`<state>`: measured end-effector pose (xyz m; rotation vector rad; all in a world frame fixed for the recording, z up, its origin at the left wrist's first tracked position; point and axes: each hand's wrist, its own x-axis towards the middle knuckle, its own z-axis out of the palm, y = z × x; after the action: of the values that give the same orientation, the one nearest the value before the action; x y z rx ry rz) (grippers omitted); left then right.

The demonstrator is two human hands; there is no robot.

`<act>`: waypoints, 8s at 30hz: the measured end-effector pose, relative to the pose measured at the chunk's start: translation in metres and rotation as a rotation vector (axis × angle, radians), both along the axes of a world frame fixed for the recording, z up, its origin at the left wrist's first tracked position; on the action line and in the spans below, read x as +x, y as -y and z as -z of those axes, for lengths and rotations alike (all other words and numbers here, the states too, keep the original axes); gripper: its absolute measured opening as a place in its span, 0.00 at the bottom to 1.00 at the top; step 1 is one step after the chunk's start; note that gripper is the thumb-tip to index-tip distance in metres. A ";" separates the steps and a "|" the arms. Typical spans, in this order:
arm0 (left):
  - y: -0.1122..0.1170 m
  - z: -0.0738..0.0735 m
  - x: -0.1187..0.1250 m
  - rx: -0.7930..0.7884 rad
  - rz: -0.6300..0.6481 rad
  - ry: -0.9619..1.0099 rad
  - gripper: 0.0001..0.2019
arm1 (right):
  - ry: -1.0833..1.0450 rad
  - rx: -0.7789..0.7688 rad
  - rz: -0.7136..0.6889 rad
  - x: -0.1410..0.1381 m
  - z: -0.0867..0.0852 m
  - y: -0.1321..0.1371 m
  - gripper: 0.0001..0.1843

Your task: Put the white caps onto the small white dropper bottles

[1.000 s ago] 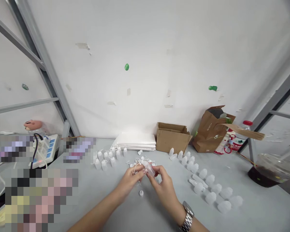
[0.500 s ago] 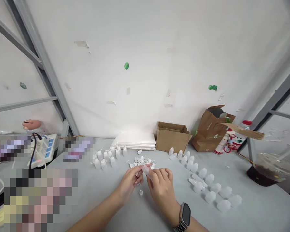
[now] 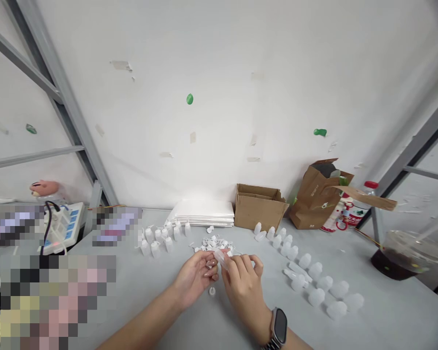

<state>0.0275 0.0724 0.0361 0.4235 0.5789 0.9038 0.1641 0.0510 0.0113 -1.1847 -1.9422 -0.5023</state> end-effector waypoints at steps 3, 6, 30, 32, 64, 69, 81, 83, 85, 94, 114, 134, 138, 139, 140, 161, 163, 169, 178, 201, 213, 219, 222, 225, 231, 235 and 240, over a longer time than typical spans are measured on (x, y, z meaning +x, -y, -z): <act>0.000 0.001 -0.001 -0.013 0.012 0.024 0.08 | -0.013 0.005 0.004 -0.001 -0.001 0.000 0.10; -0.001 0.002 -0.001 -0.022 0.012 0.028 0.09 | -0.046 -0.002 0.008 -0.002 -0.002 -0.001 0.10; 0.000 0.005 0.002 0.141 -0.040 -0.060 0.10 | -0.874 -0.790 -0.257 0.003 -0.016 -0.005 0.15; 0.000 0.003 0.002 0.145 -0.050 -0.046 0.10 | -0.975 -0.859 -0.358 0.002 -0.019 -0.006 0.18; -0.008 -0.001 -0.005 0.252 -0.227 -0.046 0.09 | -0.645 -0.937 -0.335 -0.004 -0.018 0.003 0.11; -0.004 -0.007 -0.003 0.333 -0.214 -0.094 0.09 | -0.660 -0.930 -0.341 -0.006 -0.018 0.003 0.11; -0.009 0.001 -0.004 0.257 -0.280 -0.322 0.14 | -0.497 -0.635 -0.217 0.001 -0.004 0.001 0.09; -0.010 0.001 -0.005 0.242 -0.276 -0.314 0.14 | -0.489 -0.584 -0.217 0.001 -0.002 0.001 0.09; -0.010 0.001 -0.005 0.234 -0.272 -0.308 0.14 | -0.508 -0.551 -0.221 0.002 -0.002 0.002 0.09; -0.009 0.000 -0.006 0.305 -0.286 -0.333 0.14 | -1.029 -1.250 -0.535 0.003 -0.014 -0.013 0.26; -0.009 -0.001 -0.006 0.388 -0.443 -0.478 0.10 | -1.176 -1.170 -0.527 -0.001 -0.013 -0.016 0.26; -0.011 -0.006 -0.011 0.643 -0.386 -0.809 0.07 | -0.874 -0.971 -0.388 0.006 -0.012 -0.011 0.18; -0.010 -0.011 -0.016 0.644 -0.244 -0.726 0.09 | -1.018 -1.232 -0.591 0.005 -0.017 -0.009 0.23; -0.010 -0.012 -0.017 0.669 -0.241 -0.726 0.09 | -1.067 -1.322 -0.662 0.005 -0.018 -0.010 0.25; -0.010 -0.013 -0.017 0.691 -0.250 -0.732 0.08 | -1.106 -1.385 -0.713 0.004 -0.018 -0.010 0.26; -0.006 -0.006 -0.010 0.742 -0.376 -0.793 0.06 | -1.347 -1.400 -0.826 0.005 -0.014 -0.013 0.21; -0.006 -0.006 -0.009 0.772 -0.386 -0.793 0.06 | -1.426 -1.448 -0.864 0.005 -0.014 -0.013 0.20; -0.011 -0.006 -0.011 0.773 -0.231 -0.744 0.10 | -1.548 -1.572 -0.935 0.010 -0.015 -0.015 0.18; -0.017 0.001 -0.017 0.782 -0.095 -0.839 0.12 | -1.568 -1.515 -0.941 0.012 -0.007 -0.019 0.20; -0.013 -0.003 -0.019 0.993 -0.176 -1.050 0.03 | -1.527 -1.666 -0.921 0.016 -0.011 -0.020 0.20; -0.010 -0.004 -0.015 0.941 -0.292 -1.023 0.09 | -1.620 -1.479 -0.888 0.013 -0.009 -0.019 0.18; -0.015 -0.005 -0.016 0.580 -0.336 -0.677 0.13 | -1.412 -1.328 -0.829 0.015 -0.010 -0.020 0.24; -0.015 -0.006 -0.018 0.476 -0.294 -0.428 0.19 | -1.223 -1.325 -0.668 0.012 -0.008 -0.020 0.27; -0.013 -0.006 -0.019 0.398 -0.214 -0.235 0.20 | -1.044 -1.249 -0.540 0.009 -0.005 -0.019 0.29; -0.011 -0.001 -0.014 0.377 -0.117 -0.108 0.17 | -0.898 -1.098 -0.446 0.007 -0.001 -0.015 0.28; -0.011 0.001 -0.014 0.378 -0.116 -0.100 0.16 | -0.864 -1.086 -0.417 0.007 -0.003 -0.014 0.27; -0.011 -0.002 -0.014 0.385 -0.119 -0.118 0.15 | -0.851 -1.079 -0.408 0.008 -0.002 -0.015 0.26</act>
<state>0.0134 0.0829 0.0379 0.7997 0.5415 1.1145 0.1717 0.0656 0.0128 -1.2172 -1.5385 1.2262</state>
